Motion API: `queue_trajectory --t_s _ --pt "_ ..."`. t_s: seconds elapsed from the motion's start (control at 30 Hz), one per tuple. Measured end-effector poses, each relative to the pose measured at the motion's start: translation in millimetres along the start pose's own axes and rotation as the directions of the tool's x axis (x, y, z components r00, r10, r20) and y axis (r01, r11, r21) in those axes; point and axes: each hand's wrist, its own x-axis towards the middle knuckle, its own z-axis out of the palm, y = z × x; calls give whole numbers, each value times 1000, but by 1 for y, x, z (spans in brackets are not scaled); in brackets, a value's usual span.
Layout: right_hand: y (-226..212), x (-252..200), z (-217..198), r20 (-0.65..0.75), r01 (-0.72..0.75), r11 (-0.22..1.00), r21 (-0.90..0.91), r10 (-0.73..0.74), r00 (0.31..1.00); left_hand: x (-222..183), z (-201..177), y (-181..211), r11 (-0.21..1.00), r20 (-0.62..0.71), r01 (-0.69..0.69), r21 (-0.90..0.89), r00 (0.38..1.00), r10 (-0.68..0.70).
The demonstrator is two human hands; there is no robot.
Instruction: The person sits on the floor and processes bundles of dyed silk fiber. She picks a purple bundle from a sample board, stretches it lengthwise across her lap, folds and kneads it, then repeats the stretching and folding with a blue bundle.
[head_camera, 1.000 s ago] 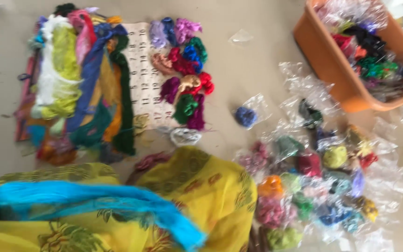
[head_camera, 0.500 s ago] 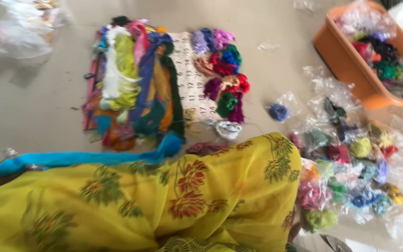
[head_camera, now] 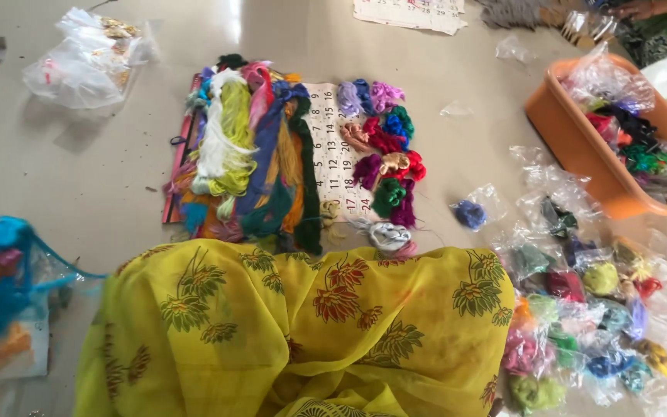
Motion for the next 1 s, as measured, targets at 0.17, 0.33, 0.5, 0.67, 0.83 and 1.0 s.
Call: queue_trajectory --t_s 0.17,0.33,0.5,0.67,0.83,1.0 --pt "46 40 29 52 -38 999 25 36 998 -111 0 262 960 52 -31 279 998 17" --pt "53 85 54 92 -57 997 53 52 994 -149 29 333 997 278 -76 22 958 67" --pt "-14 93 57 124 -95 991 90 84 989 -162 60 368 885 347 -291 -364 839 419" --pt "-271 45 -21 170 -121 984 127 99 981 -163 70 409 862 366 -398 -315 787 497" --pt "-510 -24 -89 -59 419 438 795 -633 772 -166 83 439 759 344 -485 -434 689 637" --pt "-563 -49 -44 54 77 112 991 -844 534 -166 90 434 582 282 -606 -542 521 806"
